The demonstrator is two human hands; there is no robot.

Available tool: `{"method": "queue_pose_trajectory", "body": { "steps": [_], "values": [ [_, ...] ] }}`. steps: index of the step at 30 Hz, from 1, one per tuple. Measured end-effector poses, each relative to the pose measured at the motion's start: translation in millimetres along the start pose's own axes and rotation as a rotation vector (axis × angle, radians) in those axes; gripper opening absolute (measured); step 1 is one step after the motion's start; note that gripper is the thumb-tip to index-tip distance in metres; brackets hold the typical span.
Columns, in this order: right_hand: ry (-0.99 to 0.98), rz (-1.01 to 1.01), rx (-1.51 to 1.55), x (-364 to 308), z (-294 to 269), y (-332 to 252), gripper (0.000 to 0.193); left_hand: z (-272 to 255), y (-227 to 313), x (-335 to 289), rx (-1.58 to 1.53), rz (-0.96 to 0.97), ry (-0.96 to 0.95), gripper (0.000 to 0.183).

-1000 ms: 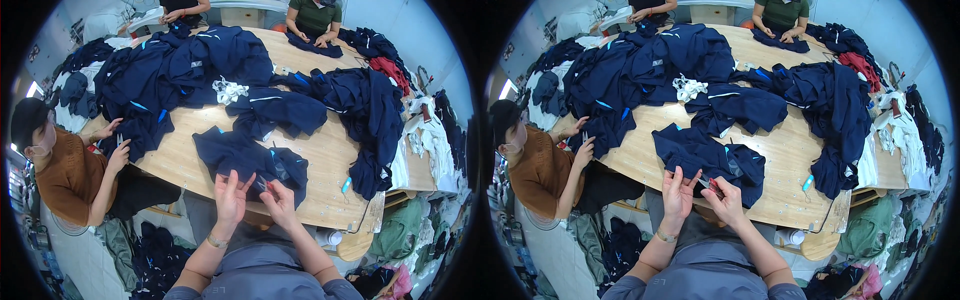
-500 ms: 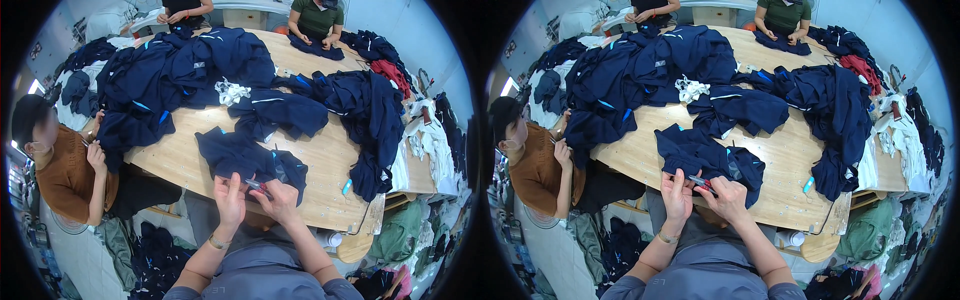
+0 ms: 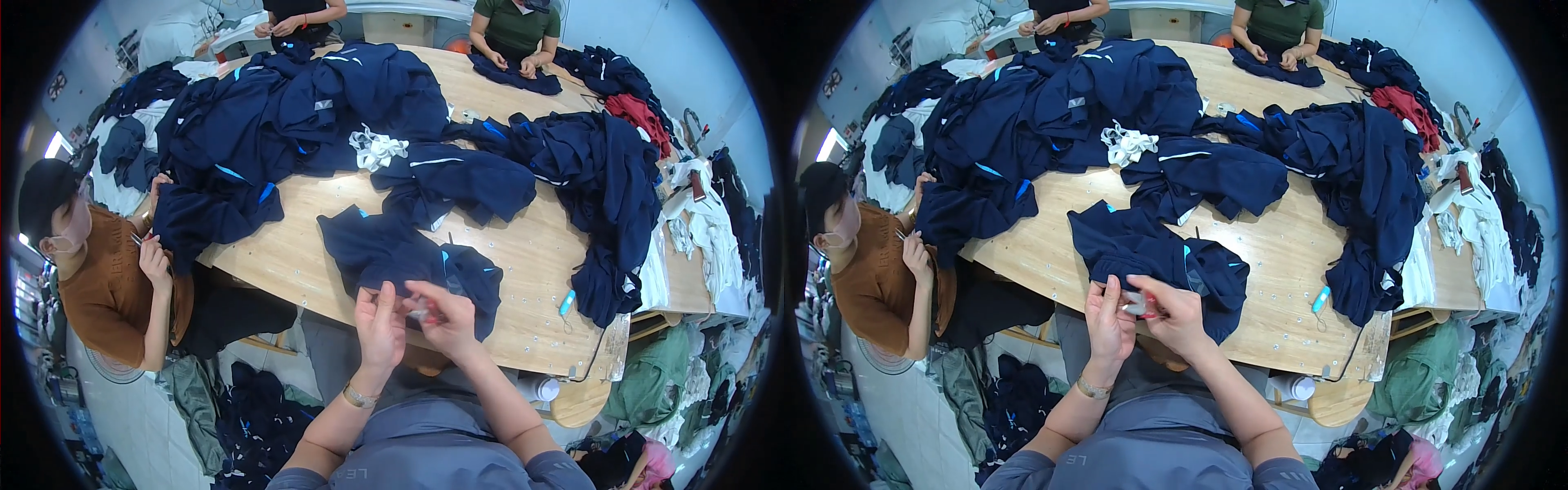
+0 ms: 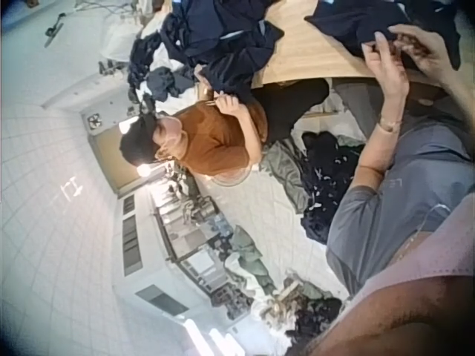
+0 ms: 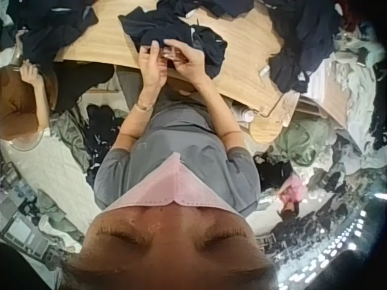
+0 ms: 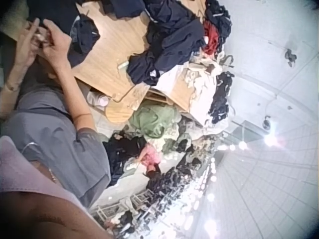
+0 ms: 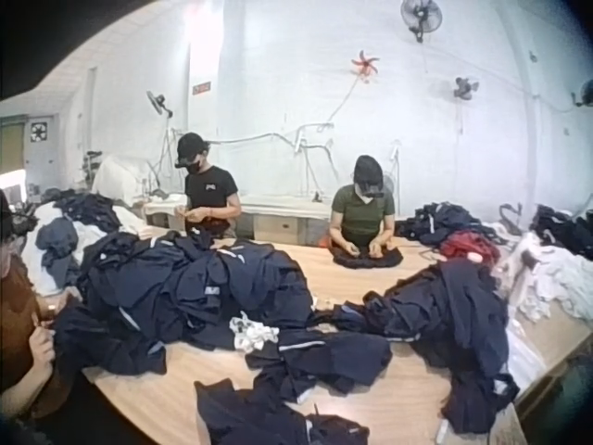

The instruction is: Trimming excess threads from blue garments using small thread snippers at a factory workbench.

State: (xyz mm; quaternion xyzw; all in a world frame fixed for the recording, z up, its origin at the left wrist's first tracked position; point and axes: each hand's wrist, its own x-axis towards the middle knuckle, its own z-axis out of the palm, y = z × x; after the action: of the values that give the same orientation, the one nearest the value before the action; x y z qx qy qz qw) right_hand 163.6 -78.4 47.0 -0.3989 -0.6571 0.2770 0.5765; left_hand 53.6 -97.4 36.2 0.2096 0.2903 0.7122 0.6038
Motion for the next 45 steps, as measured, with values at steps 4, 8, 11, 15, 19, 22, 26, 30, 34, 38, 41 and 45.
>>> {"method": "queue_pose_trajectory", "body": {
  "steps": [4,8,11,15,19,22,26,30,34,38,41,45],
  "values": [
    [-0.16,-0.286,-0.217,-2,2,14,0.035,-3,-3,-1,0.007,0.001,0.002,0.011],
    [0.031,-0.238,-0.077,-15,6,13,0.016,3,3,5,-0.063,-0.027,0.033,0.014],
    [0.161,0.184,-0.017,-24,1,13,0.014,2,5,6,-0.101,-0.017,0.053,0.015],
    [0.024,0.151,0.026,-17,2,10,0.018,4,3,4,-0.109,-0.048,0.034,0.015],
    [-0.114,-0.172,-0.041,-7,8,17,0.02,-17,-3,2,-0.143,-0.046,-0.164,0.016],
    [0.13,0.172,0.047,-16,12,10,0.009,6,0,-1,-0.106,-0.049,0.058,0.018],
    [0.274,0.326,0.289,-10,9,20,0.013,6,4,0,-0.134,-0.087,0.014,0.021],
    [0.086,0.353,0.348,-15,1,15,0.019,4,5,1,-0.209,-0.217,0.087,0.021],
    [-0.001,0.176,-0.025,-19,-4,13,0.026,-2,0,2,-0.161,-0.189,0.039,0.015],
    [-0.052,0.049,-0.283,-25,-8,17,0.03,-2,-3,3,-0.133,-0.138,0.026,0.013],
    [-0.084,0.004,-0.383,-26,-11,12,0.03,-6,-6,3,-0.113,-0.064,0.043,0.012],
    [-0.107,-0.024,-0.445,-24,-13,12,0.029,-3,-9,2,-0.067,-0.034,0.048,0.011]
  ]
}}
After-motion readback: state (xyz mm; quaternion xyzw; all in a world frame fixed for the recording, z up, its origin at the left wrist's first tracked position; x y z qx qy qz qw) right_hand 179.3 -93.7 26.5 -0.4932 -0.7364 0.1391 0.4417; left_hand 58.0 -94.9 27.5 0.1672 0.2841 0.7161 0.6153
